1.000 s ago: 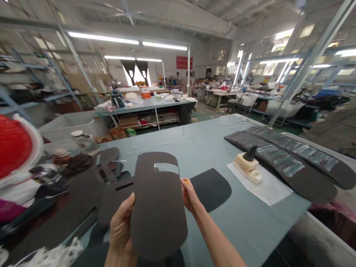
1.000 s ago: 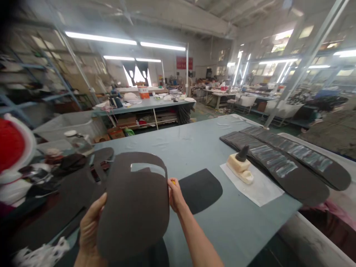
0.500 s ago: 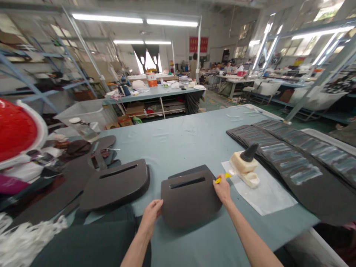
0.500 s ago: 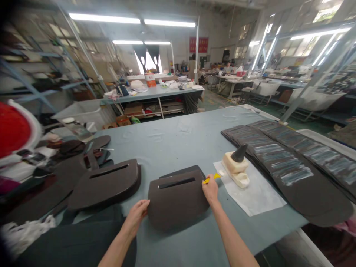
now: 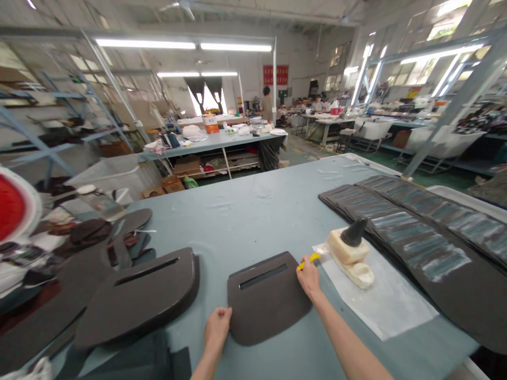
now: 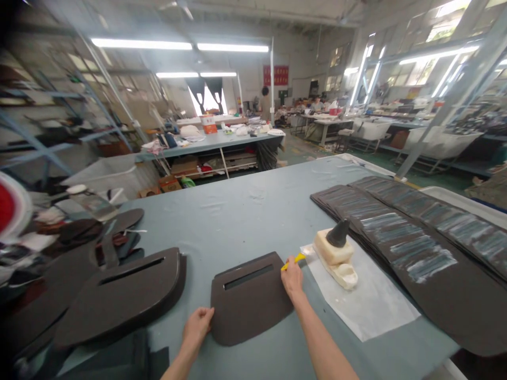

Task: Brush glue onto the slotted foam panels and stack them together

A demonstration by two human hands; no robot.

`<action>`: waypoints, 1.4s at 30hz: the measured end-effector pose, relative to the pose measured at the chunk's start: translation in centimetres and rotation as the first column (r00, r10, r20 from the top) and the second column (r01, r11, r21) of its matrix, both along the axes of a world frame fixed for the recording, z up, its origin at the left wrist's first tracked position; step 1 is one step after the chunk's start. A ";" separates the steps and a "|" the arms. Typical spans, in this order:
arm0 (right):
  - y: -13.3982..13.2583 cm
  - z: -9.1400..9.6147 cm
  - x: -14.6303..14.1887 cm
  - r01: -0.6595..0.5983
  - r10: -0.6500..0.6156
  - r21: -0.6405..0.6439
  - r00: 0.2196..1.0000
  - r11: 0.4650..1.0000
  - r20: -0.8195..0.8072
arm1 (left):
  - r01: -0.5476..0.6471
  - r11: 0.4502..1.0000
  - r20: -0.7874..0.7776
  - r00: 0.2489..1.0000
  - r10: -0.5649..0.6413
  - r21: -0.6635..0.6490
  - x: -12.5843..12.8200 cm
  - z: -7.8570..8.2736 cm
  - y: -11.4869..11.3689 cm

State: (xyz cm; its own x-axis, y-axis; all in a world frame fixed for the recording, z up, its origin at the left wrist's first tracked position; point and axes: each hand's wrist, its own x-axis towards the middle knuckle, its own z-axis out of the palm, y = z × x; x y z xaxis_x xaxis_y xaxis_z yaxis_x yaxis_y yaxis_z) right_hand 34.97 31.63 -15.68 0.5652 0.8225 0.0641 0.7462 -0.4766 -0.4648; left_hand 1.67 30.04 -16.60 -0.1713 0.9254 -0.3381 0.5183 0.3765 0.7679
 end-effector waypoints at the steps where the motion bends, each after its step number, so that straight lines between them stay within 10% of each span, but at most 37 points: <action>1: 0.0 -0.1 0.0 0.002 -0.002 -0.012 1.000 1.000 0.009 | 0.032 0.999 -0.057 0.998 -0.032 0.011 -0.1 0.0 0.1; 11: 0.3 0.8 -0.6 0.028 -0.015 -0.163 0.996 0.986 0.083 | 0.228 0.968 -0.264 0.945 -0.194 0.103 0.2 3.1 -0.9; 28: 1.1 1.3 -1.1 0.042 -0.016 -0.254 0.994 0.966 0.104 | 0.045 0.998 -0.243 0.969 -0.035 0.035 0.1 2.7 -0.4; 42: 0.7 1.6 -1.5 0.047 -0.018 -0.207 0.990 0.977 0.138 | 0.142 0.990 -0.392 0.912 -0.119 0.028 1.1 3.0 -0.6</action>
State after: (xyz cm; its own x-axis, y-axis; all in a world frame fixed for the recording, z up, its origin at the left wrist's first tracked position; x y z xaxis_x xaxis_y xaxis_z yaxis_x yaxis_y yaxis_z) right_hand 33.52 32.36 -14.07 0.5899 0.8069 -0.0302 0.7776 -0.5777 -0.2480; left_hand 2.80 29.40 -13.58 -0.1554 0.9635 -0.2180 0.8214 0.2486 0.5134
